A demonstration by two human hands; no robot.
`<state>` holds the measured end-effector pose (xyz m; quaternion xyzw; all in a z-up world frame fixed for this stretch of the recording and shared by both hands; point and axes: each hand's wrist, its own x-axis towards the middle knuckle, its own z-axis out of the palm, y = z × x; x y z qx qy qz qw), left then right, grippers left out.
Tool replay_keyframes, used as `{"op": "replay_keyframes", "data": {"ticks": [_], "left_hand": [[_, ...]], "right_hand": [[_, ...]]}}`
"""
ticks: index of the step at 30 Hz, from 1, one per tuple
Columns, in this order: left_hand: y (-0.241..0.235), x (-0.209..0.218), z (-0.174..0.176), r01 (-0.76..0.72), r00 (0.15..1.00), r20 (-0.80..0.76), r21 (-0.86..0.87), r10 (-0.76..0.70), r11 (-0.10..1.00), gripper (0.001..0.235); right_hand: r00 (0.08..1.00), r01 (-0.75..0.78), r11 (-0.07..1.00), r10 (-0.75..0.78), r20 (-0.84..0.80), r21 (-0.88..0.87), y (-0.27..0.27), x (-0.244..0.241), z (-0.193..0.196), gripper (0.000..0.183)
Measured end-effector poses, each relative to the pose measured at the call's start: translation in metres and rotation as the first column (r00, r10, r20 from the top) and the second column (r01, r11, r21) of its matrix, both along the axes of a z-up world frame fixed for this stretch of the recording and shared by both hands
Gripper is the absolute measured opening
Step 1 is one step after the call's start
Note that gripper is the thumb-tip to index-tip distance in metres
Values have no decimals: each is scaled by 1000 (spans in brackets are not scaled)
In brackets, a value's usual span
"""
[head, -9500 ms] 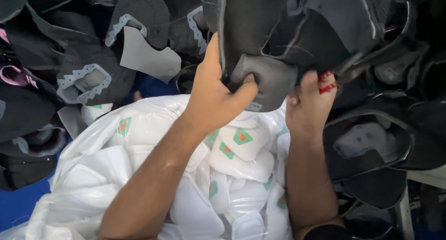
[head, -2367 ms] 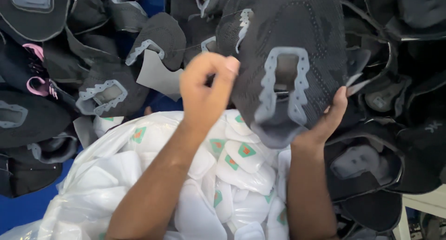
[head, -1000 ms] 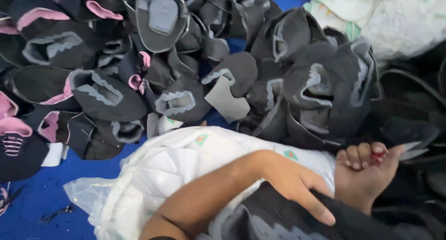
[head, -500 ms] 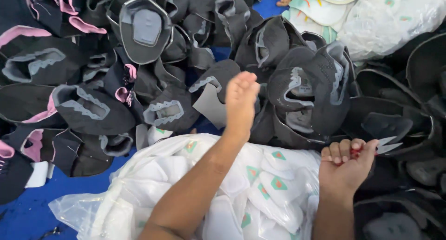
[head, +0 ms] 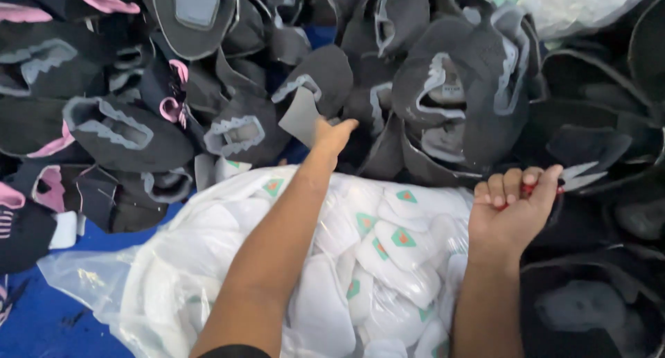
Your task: The person trims excess threads and fabric from shoe uppers using snips.
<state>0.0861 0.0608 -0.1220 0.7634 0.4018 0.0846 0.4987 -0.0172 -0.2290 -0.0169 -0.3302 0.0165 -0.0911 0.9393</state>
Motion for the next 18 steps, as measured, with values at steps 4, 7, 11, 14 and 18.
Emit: {"op": "replay_keyframes", "data": {"ticks": [4,7,11,14,18], "left_hand": [[-8,30,-98,411,895,26,-433,-445,802,78],[-4,20,-87,416,907,93,-352,-411,839,71],[1,31,-100,145,984,-93,-60,-150,988,76],[-13,37,-123,556,828,4,-129,-561,821,62],[-25,36,-125,783,595,62,-267,-801,561,65]], "right_hand": [[998,23,1000,-23,-50,-5,-4,2,-3,46],[999,-42,999,42,16,6,-11,1,-11,48],[999,-49,998,48,24,27,-13,5,-16,48],[999,-41,999,40,32,21,-13,6,-16,47],[1000,-17,1000,17,15,-2,-11,5,-13,49]]}}
